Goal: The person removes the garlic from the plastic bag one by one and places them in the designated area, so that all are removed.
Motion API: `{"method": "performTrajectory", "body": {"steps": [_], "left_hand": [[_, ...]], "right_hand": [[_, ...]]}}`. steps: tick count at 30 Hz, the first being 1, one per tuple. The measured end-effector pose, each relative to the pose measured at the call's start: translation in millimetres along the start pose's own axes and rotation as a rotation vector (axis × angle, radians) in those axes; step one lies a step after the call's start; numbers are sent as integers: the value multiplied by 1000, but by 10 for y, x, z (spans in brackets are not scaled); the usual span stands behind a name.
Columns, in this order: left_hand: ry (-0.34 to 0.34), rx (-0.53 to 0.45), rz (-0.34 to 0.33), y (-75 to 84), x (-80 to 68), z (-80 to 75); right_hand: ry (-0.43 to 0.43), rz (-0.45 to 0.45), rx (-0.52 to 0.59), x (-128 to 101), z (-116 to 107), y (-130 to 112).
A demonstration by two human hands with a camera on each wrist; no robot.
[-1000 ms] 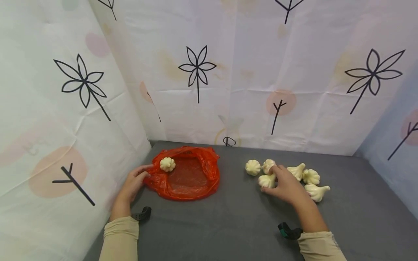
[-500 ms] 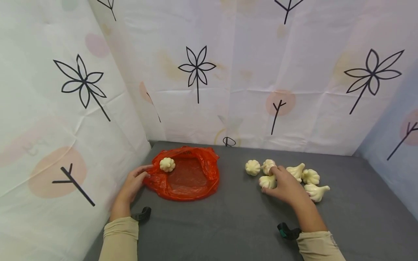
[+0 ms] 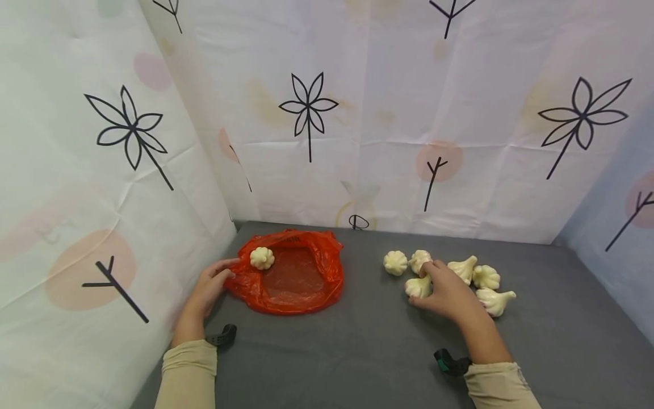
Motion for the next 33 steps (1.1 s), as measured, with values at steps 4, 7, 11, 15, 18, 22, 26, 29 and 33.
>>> {"method": "performTrajectory", "body": {"steps": [4,7,11,15,18,22,26,29,33], "left_hand": [[3,13,23,-63,20,-7],[4,11,29,-61,17,-4],[-9,-2,9,139,-50,11],[-16,-2,-9,276,-98,21],[-15,-9,-9,263,-94,23],[-24,-26,-4,265,-95,28],[-28,-22,-4,271,-101,31],[-30,-20,-4,274,-100,30],[-31,-31,2,237,-79,24]], "right_hand": [[11,-3,-6,-1,-5,4],[19,-4,-10,2,-7,6],[32,-4,-12,5,-17,4],[46,-17,-23,6,-18,4],[53,-30,-29,10,-13,6],[60,-36,-30,10,-15,4],[60,-39,-29,8,-20,-9],[56,-44,-29,8,-18,-24],[57,-55,-35,15,-4,-32]]}}
Point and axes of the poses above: each hand's wrist, its own x-axis towards the middle knuckle, its own z-axis out of the palm, y = z × x, the point moved 6 cm from there along x, towards the middle knuckle, and after that the axes turned 14 degrees about z, right-handed, at the moved point
